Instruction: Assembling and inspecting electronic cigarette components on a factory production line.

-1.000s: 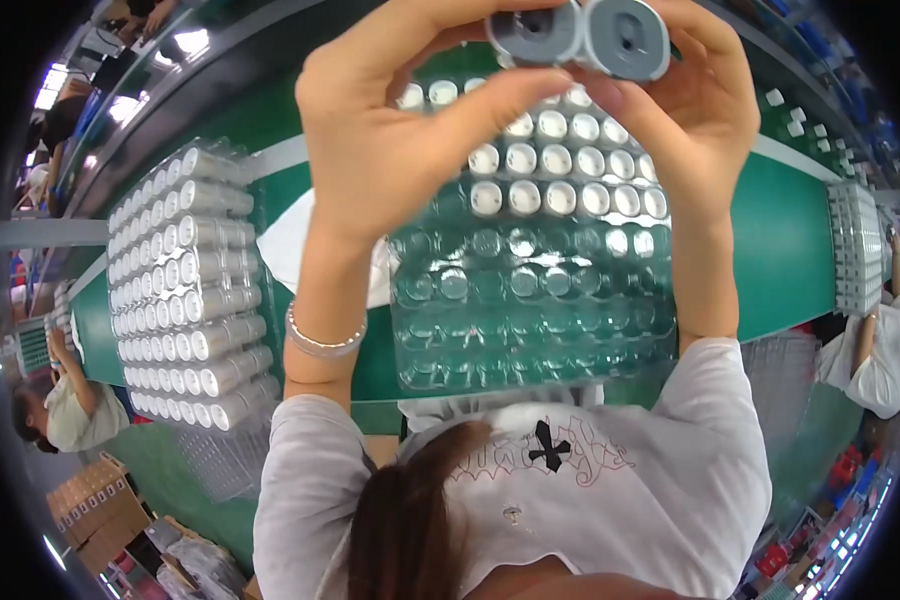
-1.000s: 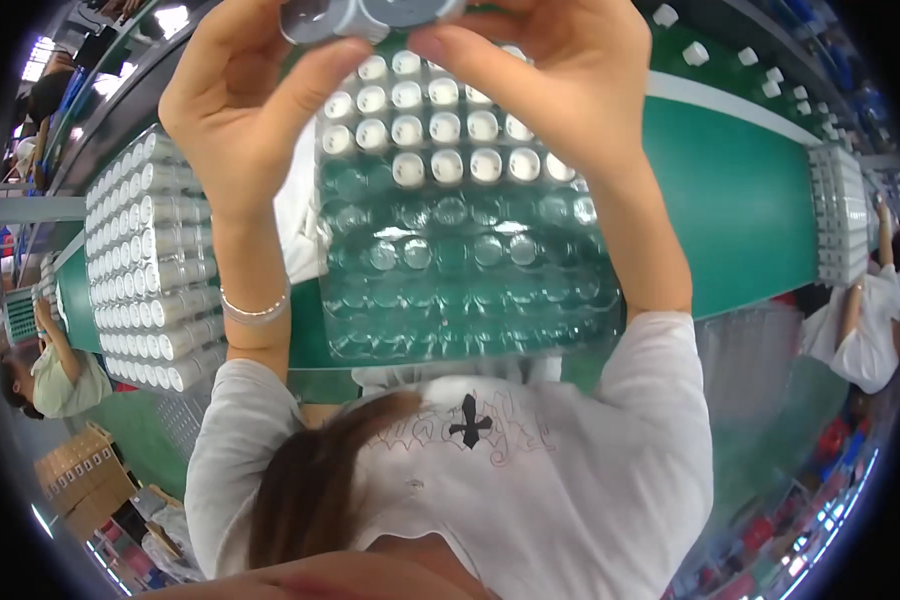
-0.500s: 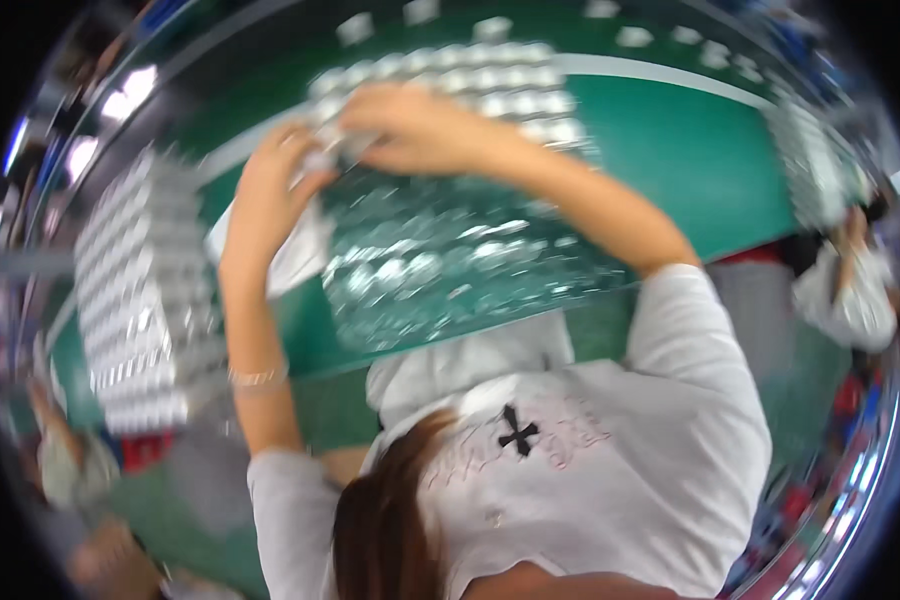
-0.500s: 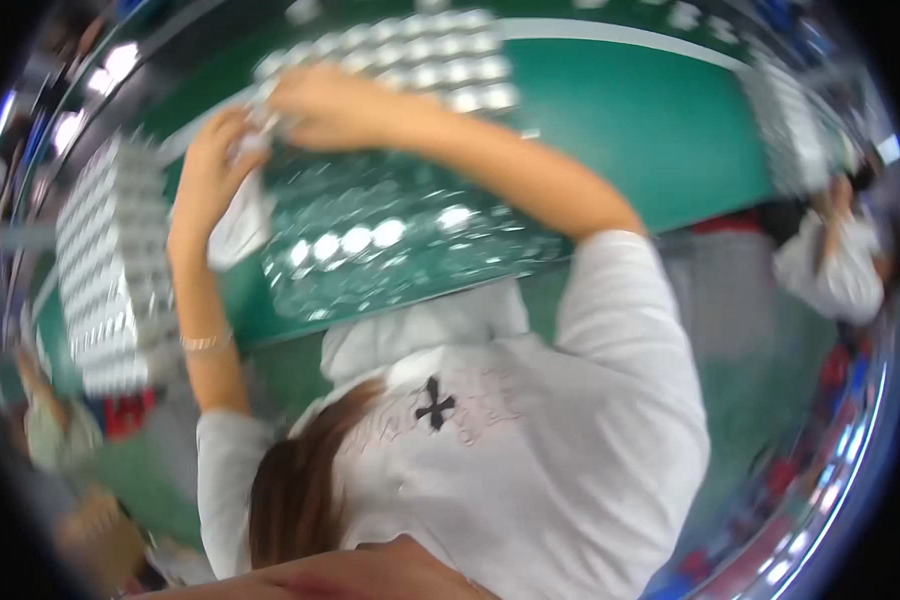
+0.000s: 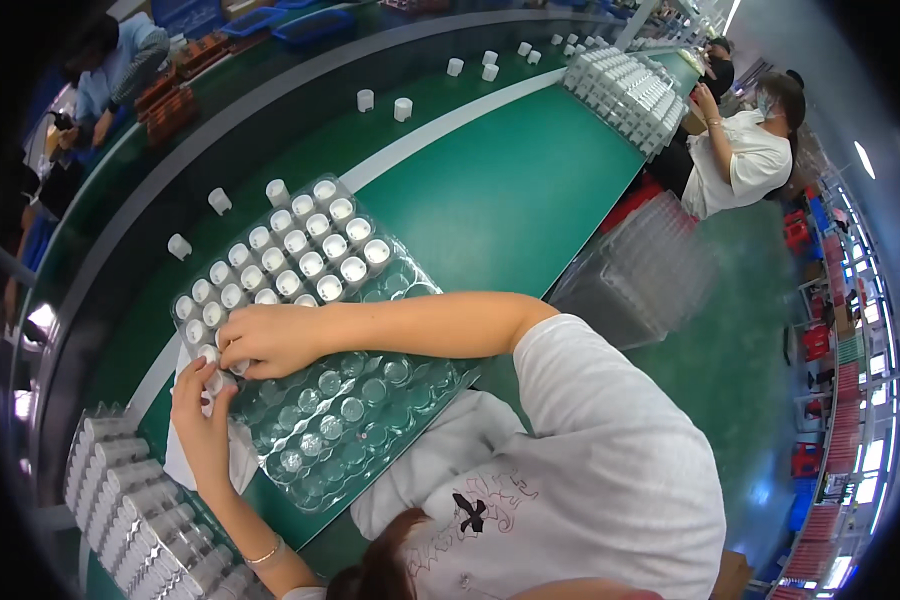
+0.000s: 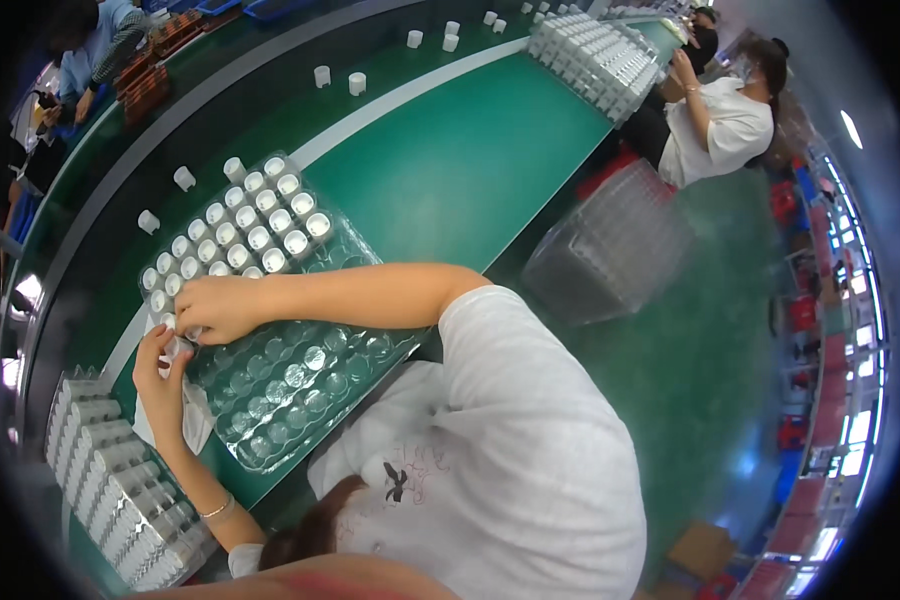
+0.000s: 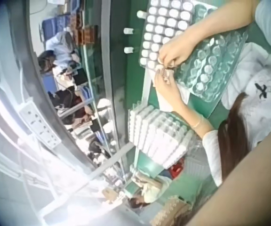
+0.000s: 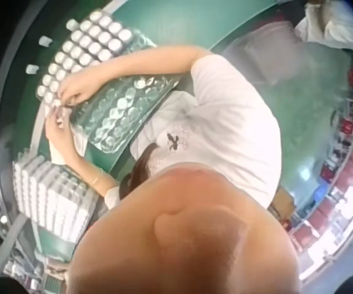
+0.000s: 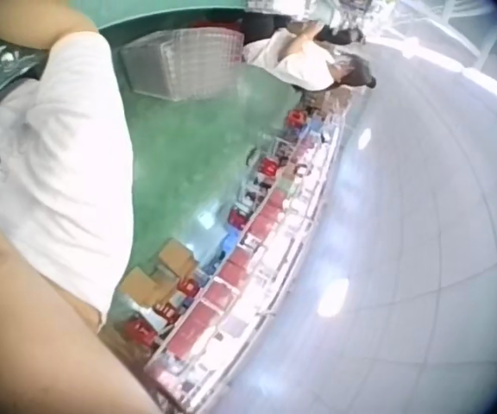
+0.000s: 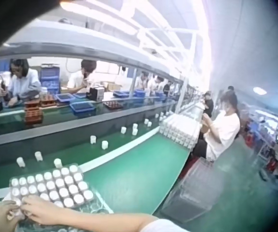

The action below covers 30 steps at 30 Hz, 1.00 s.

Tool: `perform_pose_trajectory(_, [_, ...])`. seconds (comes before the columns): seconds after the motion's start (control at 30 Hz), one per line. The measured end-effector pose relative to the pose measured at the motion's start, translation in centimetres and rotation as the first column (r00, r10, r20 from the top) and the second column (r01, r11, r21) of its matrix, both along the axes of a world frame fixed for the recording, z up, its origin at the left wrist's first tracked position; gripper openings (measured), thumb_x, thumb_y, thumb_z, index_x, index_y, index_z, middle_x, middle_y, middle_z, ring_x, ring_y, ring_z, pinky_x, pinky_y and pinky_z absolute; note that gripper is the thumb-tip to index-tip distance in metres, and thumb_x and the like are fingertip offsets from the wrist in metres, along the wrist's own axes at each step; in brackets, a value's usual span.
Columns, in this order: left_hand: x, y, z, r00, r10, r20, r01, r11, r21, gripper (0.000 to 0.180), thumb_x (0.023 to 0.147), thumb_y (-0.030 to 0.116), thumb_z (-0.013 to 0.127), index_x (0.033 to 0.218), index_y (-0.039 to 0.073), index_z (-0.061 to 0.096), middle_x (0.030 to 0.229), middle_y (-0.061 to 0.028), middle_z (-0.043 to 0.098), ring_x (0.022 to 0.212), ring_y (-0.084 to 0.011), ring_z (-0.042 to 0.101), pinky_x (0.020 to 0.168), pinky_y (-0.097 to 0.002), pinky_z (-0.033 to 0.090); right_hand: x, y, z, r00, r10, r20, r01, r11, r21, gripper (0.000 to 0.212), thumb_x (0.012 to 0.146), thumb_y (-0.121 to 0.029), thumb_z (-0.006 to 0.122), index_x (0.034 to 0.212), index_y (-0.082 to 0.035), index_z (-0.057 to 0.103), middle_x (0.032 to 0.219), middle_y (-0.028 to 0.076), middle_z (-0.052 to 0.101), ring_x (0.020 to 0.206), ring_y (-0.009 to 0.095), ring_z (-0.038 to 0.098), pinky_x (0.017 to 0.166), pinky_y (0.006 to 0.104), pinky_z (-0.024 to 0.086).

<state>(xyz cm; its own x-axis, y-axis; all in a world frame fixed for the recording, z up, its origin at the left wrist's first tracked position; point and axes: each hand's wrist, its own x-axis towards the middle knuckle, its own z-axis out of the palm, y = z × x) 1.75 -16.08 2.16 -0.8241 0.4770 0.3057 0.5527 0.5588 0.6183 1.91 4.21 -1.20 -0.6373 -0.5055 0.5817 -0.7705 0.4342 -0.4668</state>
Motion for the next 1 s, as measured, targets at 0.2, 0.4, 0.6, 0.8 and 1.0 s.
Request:
perform_pose_trajectory(0.2, [0.2, -1.2, -0.7, 1.000, 0.004, 0.004, -0.004, 0.998, -0.061, 0.012, 0.074, 0.006, 0.069, 0.083, 0.000, 0.066, 0.110, -0.0097, 0.061, 0.098, -0.0256, 0.055, 0.082, -0.0340, 0.043, 0.3, 0.3, -0.1, 0.997, 0.046, 0.056, -0.046, 0.999, 0.005, 0.015, 0.074, -0.013, 0.064, 0.087, -0.006, 0.066, 0.099, 0.008, 0.055, 0.093, 0.026, 0.053, 0.080, 0.0369, 0.044])
perform_pose_trajectory(0.4, [0.2, -0.8, -1.1, 1.000, -0.022, -0.006, 0.022, 0.999, -0.031, 0.011, 0.077, 0.008, 0.067, 0.084, -0.001, 0.066, 0.114, -0.0112, 0.059, 0.101, -0.0275, 0.053, 0.086, -0.0352, 0.042, 0.6, 1.2, 0.5, 0.992, 0.049, 0.119, -0.057, 0.996, 0.063, 0.017, 0.073, -0.014, 0.066, 0.088, -0.005, 0.065, 0.103, 0.010, 0.053, 0.095, 0.027, 0.051, 0.082, 0.0371, 0.043])
perform_pose_trajectory(0.6, [-0.3, -1.0, -1.4, 0.997, -0.036, 0.072, 0.034, 0.999, 0.021, 0.010, 0.077, 0.005, 0.065, 0.084, -0.001, 0.066, 0.116, -0.0118, 0.057, 0.104, -0.0290, 0.053, 0.089, -0.0361, 0.042, 1.2, 1.1, 1.6, 0.985, 0.077, 0.157, -0.093, 0.991, 0.098, 0.024, 0.071, -0.013, 0.068, 0.093, -0.004, 0.064, 0.112, 0.013, 0.050, 0.100, 0.029, 0.048, 0.085, 0.0380, 0.042])
perform_pose_trajectory(0.8, [0.2, -1.2, -1.2, 0.998, -0.010, 0.065, 0.009, 1.000, 0.006, 0.011, 0.077, 0.006, 0.065, 0.086, -0.001, 0.066, 0.117, -0.0118, 0.057, 0.106, -0.0293, 0.052, 0.090, -0.0368, 0.041, 1.7, 1.0, 2.2, 0.982, 0.076, 0.174, -0.103, 0.983, 0.153, 0.033, 0.071, -0.014, 0.070, 0.101, -0.003, 0.063, 0.116, 0.015, 0.048, 0.106, 0.031, 0.047, 0.090, 0.0393, 0.041])
perform_pose_trajectory(1.0, [0.2, -1.2, -1.3, 0.997, -0.024, 0.074, 0.024, 1.000, 0.002, 0.010, 0.077, 0.007, 0.065, 0.086, 0.001, 0.066, 0.119, -0.0117, 0.056, 0.108, -0.0291, 0.052, 0.091, -0.0386, 0.040, 2.3, 0.8, 2.5, 0.965, 0.039, 0.260, -0.085, 0.982, 0.167, 0.036, 0.071, -0.013, 0.070, 0.102, 0.001, 0.060, 0.120, 0.017, 0.047, 0.112, 0.033, 0.046, 0.094, 0.0401, 0.040])
